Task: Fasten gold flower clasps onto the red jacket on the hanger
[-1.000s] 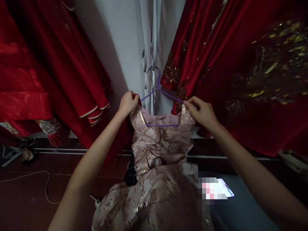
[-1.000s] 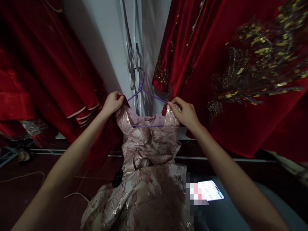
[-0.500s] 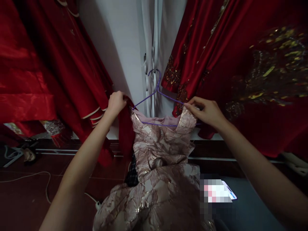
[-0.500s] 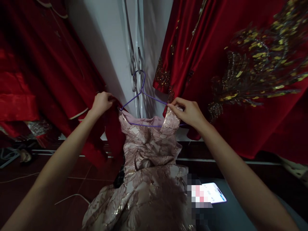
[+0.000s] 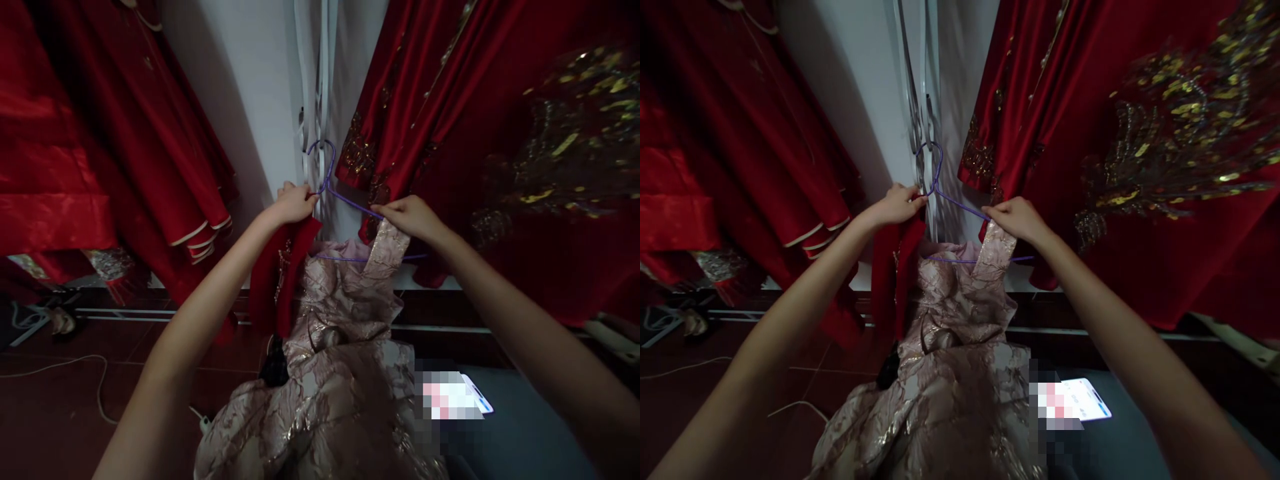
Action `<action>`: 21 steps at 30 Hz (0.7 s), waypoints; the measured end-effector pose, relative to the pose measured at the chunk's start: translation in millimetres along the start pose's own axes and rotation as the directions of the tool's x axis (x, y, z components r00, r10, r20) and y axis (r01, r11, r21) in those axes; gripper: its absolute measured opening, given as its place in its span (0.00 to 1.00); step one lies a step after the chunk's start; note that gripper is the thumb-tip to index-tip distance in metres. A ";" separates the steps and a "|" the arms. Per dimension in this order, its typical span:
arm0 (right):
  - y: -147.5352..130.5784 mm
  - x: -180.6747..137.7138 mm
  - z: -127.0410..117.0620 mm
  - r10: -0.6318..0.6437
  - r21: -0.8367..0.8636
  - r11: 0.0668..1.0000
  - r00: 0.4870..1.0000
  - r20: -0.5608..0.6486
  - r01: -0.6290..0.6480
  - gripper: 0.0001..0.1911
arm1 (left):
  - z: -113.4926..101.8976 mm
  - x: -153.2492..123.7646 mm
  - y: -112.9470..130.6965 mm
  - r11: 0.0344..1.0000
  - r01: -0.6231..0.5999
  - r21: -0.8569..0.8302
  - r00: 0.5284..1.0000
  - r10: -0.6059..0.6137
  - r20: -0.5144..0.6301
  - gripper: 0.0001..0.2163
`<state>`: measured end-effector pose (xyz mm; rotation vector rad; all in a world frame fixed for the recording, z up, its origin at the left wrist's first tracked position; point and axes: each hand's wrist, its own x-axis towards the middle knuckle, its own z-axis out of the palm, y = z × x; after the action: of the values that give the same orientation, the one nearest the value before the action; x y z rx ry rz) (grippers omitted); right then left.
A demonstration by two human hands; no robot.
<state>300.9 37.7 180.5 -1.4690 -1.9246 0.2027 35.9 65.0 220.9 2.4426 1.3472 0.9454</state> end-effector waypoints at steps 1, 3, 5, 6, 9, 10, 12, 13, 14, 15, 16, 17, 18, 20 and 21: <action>1.1 11.6 2.7 0.031 0.018 0.999 0.983 0.181 -0.034 0.27 | -9.5 -0.7 -3.4 1.000 0.021 0.003 0.996 -0.021 0.090 0.08; -4.3 31.4 12.8 -0.015 0.084 0.996 0.852 0.524 -0.035 0.24 | -27.2 -4.4 -9.4 0.998 0.050 -0.025 0.968 -0.042 0.248 0.08; -17.9 44.6 27.9 -0.160 0.213 0.977 0.711 0.685 0.015 0.19 | -40.1 -10.2 -14.1 0.994 0.069 -0.090 0.947 -0.037 0.320 0.09; -26.2 48.6 36.1 -0.237 0.297 0.955 0.667 0.707 0.025 0.18 | -44.4 -13.4 -16.1 0.989 0.084 -0.125 0.945 -0.039 0.323 0.09; -47.1 53.8 57.0 -0.398 0.496 0.868 0.555 0.731 -0.031 0.15 | -48.9 -22.7 -21.2 0.968 0.144 -0.206 0.968 -0.094 0.233 0.09; -51.1 54.1 61.8 -0.422 0.526 0.848 0.521 0.742 -0.063 0.16 | -48.4 -25.3 -22.8 0.961 0.153 -0.229 0.977 -0.113 0.179 0.08; -54.2 53.9 68.5 -0.435 0.551 0.824 0.478 0.763 -0.129 0.17 | -46.1 -29.0 -25.9 0.948 0.166 -0.271 0.984 -0.142 0.106 0.08; -53.7 53.6 71.0 -0.433 0.558 0.814 0.473 0.767 -0.161 0.18 | -44.9 -30.1 -27.4 0.937 0.177 -0.300 0.982 -0.146 0.123 0.08; -52.4 53.1 73.3 -0.427 0.562 0.805 0.473 0.771 -0.190 0.18 | -43.7 -30.7 -28.8 0.923 0.192 -0.334 0.975 -0.141 0.172 0.09; -50.7 52.6 75.8 -0.416 0.565 0.797 0.484 0.770 -0.214 0.19 | -42.8 -31.0 -30.1 0.906 0.210 -0.367 0.964 -0.129 0.234 0.10; -48.8 52.3 78.4 -0.400 0.567 0.791 0.508 0.763 -0.229 0.19 | -42.1 -31.0 -31.1 0.891 0.224 -0.395 0.951 -0.111 0.289 0.10; -47.0 52.2 81.2 -0.380 0.570 0.788 0.543 0.749 -0.234 0.18 | -41.6 -30.9 -31.8 0.880 0.229 -0.416 0.942 -0.092 0.324 0.11; -45.5 52.5 83.7 -0.362 0.574 0.787 0.585 0.726 -0.227 0.17 | -41.0 -30.8 -32.4 0.878 0.221 -0.424 0.940 -0.075 0.334 0.11; -43.9 54.9 86.7 -0.333 0.577 0.800 0.678 0.655 -0.165 0.18 | -39.1 -31.5 -33.5 0.902 0.179 -0.393 0.948 -0.051 0.314 0.09; -43.8 57.1 86.3 -0.321 0.560 0.823 0.731 0.602 -0.100 0.19 | -37.3 -32.4 -34.6 0.919 0.151 -0.363 0.953 -0.038 0.300 0.08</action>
<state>207.5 97.8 163.1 -0.9027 -2.2104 1.3024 -23.2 53.5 220.0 2.0970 1.0555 0.7139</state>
